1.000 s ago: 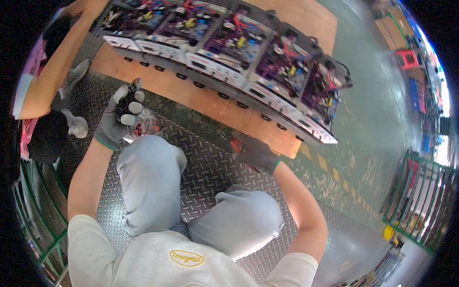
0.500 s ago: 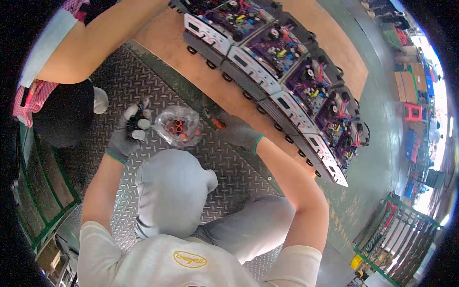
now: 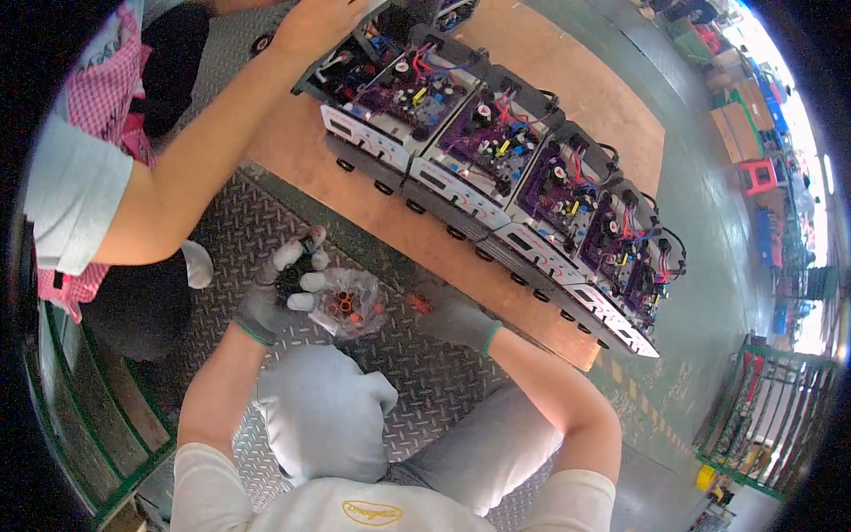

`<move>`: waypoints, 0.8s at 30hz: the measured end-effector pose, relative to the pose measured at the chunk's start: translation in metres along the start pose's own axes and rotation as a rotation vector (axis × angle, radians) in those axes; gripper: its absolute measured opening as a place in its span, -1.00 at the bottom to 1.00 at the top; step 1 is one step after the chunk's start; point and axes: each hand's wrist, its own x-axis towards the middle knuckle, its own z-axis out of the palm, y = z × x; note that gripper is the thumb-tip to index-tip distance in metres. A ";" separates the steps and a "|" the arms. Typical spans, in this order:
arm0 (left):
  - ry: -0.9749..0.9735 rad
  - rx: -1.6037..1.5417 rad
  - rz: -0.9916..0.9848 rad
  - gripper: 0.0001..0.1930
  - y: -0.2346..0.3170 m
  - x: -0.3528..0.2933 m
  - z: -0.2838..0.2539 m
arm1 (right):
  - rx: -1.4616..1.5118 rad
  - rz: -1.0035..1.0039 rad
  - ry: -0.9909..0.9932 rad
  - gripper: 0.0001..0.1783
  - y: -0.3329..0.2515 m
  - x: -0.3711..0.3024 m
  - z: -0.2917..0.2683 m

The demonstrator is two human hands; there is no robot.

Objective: Assembling and wiring electronic components on a pallet in a warehouse setting.

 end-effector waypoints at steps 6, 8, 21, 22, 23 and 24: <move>-0.093 0.159 -0.107 -0.65 -0.007 0.039 0.052 | 0.292 0.310 -0.300 -0.53 -0.024 -0.014 -0.045; -0.106 0.223 -0.180 -0.65 -0.014 0.057 0.071 | 0.268 0.426 -0.425 -0.65 -0.022 -0.018 -0.059; 0.010 0.175 -0.425 -0.52 -0.083 0.086 0.182 | 0.436 0.189 -0.234 -0.65 0.015 -0.002 -0.072; 0.054 0.131 -0.431 -0.52 -0.089 0.080 0.184 | -0.056 0.278 -0.381 -0.66 -0.004 0.023 -0.080; 0.107 0.093 -0.435 -0.52 -0.092 0.071 0.187 | -0.161 0.111 -0.180 -0.66 -0.008 0.033 -0.061; 0.112 0.068 -0.431 -0.52 -0.094 0.063 0.189 | -0.266 -0.045 0.023 -0.65 -0.006 0.039 -0.041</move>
